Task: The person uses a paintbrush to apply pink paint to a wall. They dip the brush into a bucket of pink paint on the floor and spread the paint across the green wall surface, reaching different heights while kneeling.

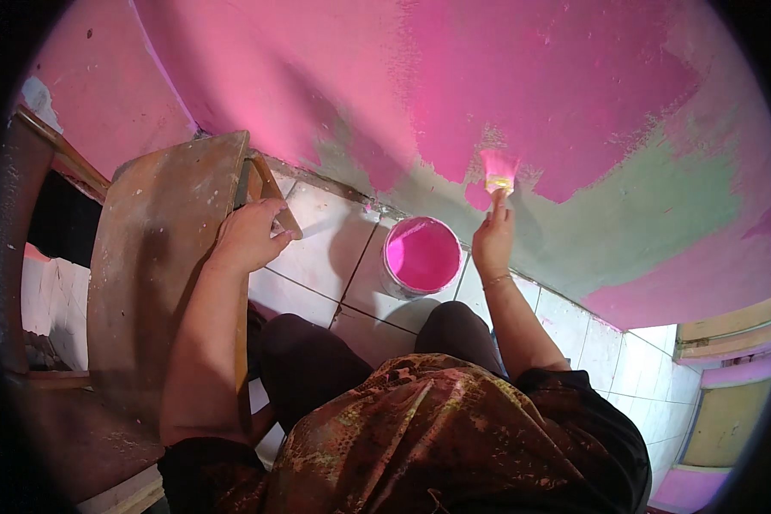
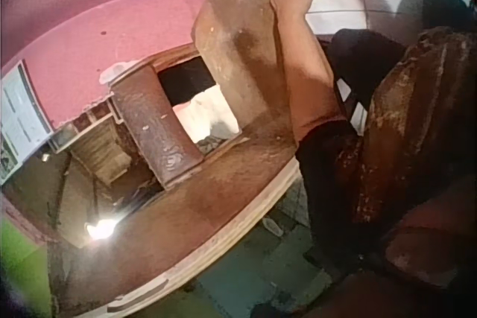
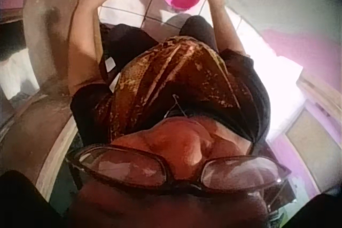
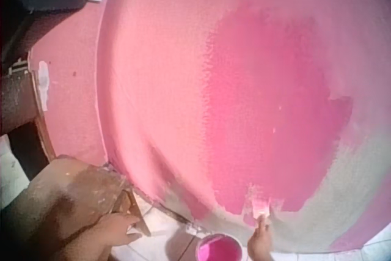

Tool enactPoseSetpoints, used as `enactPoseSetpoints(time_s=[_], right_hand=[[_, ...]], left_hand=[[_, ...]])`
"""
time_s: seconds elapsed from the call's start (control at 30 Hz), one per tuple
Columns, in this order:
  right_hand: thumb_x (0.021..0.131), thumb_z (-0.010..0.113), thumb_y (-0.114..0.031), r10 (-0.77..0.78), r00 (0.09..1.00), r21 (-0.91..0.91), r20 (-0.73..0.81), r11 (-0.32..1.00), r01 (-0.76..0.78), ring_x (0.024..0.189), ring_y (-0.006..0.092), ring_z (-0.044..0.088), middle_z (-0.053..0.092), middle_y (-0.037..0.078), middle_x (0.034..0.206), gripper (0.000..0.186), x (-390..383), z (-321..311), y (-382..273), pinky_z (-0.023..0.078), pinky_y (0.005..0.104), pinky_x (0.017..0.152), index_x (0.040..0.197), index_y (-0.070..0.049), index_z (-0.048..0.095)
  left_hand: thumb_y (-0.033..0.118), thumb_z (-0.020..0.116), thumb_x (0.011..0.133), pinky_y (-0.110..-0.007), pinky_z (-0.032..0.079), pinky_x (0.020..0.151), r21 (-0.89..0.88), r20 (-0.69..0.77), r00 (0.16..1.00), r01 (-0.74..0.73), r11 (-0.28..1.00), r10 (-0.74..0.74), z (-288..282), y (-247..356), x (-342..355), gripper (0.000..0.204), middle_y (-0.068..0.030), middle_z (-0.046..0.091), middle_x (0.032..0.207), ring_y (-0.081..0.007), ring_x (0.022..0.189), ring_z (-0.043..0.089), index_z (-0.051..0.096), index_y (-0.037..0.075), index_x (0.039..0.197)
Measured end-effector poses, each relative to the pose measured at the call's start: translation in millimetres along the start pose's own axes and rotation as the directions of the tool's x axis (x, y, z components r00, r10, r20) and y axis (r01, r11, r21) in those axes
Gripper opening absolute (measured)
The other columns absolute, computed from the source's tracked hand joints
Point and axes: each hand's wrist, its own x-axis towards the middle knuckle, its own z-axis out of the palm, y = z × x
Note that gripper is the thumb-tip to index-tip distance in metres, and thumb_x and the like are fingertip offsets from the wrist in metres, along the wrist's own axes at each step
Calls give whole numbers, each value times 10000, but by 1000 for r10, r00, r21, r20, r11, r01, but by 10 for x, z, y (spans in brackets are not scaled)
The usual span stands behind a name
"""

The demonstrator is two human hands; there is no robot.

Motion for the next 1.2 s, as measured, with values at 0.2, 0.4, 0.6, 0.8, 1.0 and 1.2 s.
enactPoseSetpoints(time_s=[0.2,0.4,0.6,0.8,1.0,1.2], right_hand=[[892,473,-57,299,904,-96,306,954,-283,946,457,559,582,241,1057,508,-369,272,221,468,475,800,1390,-85,378],[884,485,15,39,990,231,134,970,-70,1125,352,565,572,213,1230,457,-231,-337,-297,442,382,937,1334,50,409],[888,472,19,-92,993,187,-71,977,104,1128,388,537,528,235,1264,504,182,-161,-451,438,419,937,1376,35,348],[883,437,-16,194,952,155,236,960,-234,1066,441,550,558,266,1211,494,-174,393,-321,439,483,886,1372,-32,368],[888,439,-34,258,834,14,488,953,-303,1042,414,574,566,244,1213,464,-182,-69,-552,463,481,850,1350,-42,385],[889,501,-54,-130,990,127,-52,983,136,991,435,588,601,247,1133,486,322,-398,-934,482,464,769,1361,-24,388]], left_hand=[[235,713,770,-415,477,875,-10,1,1000,-1,1000,1,-19,31,-20,461,-148,638,1087,-322,1008,608,591,40,1169],[238,707,781,-417,467,896,16,15,1000,12,1000,-12,-11,10,-25,452,-153,633,1105,-328,1036,597,592,42,1172],[243,707,783,-423,462,906,-6,1,1000,-2,1000,2,-29,27,-41,449,-163,628,1107,-337,1041,591,593,37,1166],[247,703,788,-431,461,913,-17,-3,1000,-17,1000,17,-44,14,-55,445,-163,625,1118,-337,1062,583,592,38,1164],[272,704,795,-432,459,922,-37,25,1000,-1,999,2,-23,-12,-57,459,-170,619,1140,-336,1080,579,587,37,1172],[258,715,773,-410,477,868,-57,-25,1000,1,998,-2,5,-57,-81,456,-164,635,1072,-323,1000,607,597,71,1172]])
